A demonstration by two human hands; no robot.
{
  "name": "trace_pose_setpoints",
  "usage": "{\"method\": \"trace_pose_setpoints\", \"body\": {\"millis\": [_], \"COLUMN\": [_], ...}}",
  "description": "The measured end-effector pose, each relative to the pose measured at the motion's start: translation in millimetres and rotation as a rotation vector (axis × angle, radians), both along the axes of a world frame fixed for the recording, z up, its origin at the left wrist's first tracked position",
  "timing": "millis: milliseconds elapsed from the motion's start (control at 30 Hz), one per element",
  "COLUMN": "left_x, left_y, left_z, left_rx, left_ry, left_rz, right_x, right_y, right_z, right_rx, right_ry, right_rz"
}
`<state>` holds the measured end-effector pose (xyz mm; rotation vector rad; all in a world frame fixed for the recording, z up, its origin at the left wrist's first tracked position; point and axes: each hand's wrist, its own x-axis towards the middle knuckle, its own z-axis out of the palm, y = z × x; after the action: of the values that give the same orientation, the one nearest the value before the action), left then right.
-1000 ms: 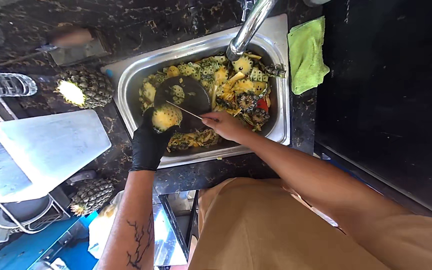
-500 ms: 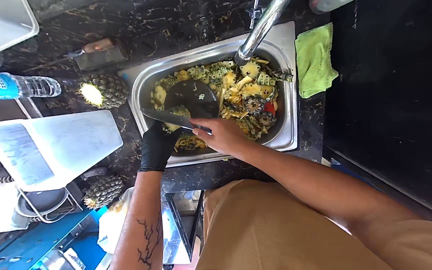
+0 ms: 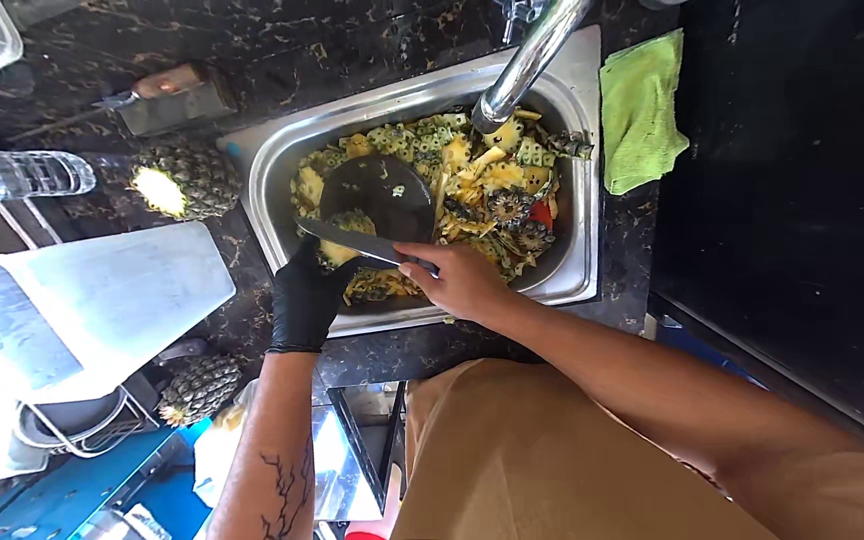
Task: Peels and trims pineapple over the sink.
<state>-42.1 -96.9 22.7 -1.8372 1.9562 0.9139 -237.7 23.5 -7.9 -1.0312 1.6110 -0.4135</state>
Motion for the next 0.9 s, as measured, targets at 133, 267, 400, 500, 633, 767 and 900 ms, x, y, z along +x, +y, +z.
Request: {"method": "trace_pose_setpoints", "body": {"millis": [133, 267, 400, 500, 633, 767, 900], "left_x": [3.6, 2.5, 5.7, 3.3, 5.4, 4.5, 4.6], "left_y": [2.5, 1.0, 2.2, 2.0, 1.1, 2.4, 2.1], "left_z": [-2.1, -1.6, -6.0, -3.2, -6.1, -5.1, -4.3], "left_rx": [0.031, 0.035, 0.035, 0.030, 0.040, 0.034, 0.034], "left_ry": [0.010, 0.017, 0.030, 0.000, 0.024, 0.016, 0.002], "left_rz": [0.037, 0.058, 0.056, 0.048, 0.069, 0.051, 0.052], "right_x": [11.8, 0.7, 0.2, 8.2, -4.4, -10.7, -2.2], "right_y": [-28.8, -11.3, -9.2, -29.5, -1.2, 12.9, -4.1], "right_z": [-5.3, 7.5, -7.8, -18.9, -2.1, 0.2, -13.9], "right_rx": [0.038, 0.079, 0.094, 0.044, 0.084, 0.153, 0.125], "right_ry": [-0.112, -0.198, -0.165, -0.243, -0.252, -0.251, -0.268], "right_rz": [-0.043, -0.087, -0.094, -0.124, -0.153, -0.159, -0.154]}}
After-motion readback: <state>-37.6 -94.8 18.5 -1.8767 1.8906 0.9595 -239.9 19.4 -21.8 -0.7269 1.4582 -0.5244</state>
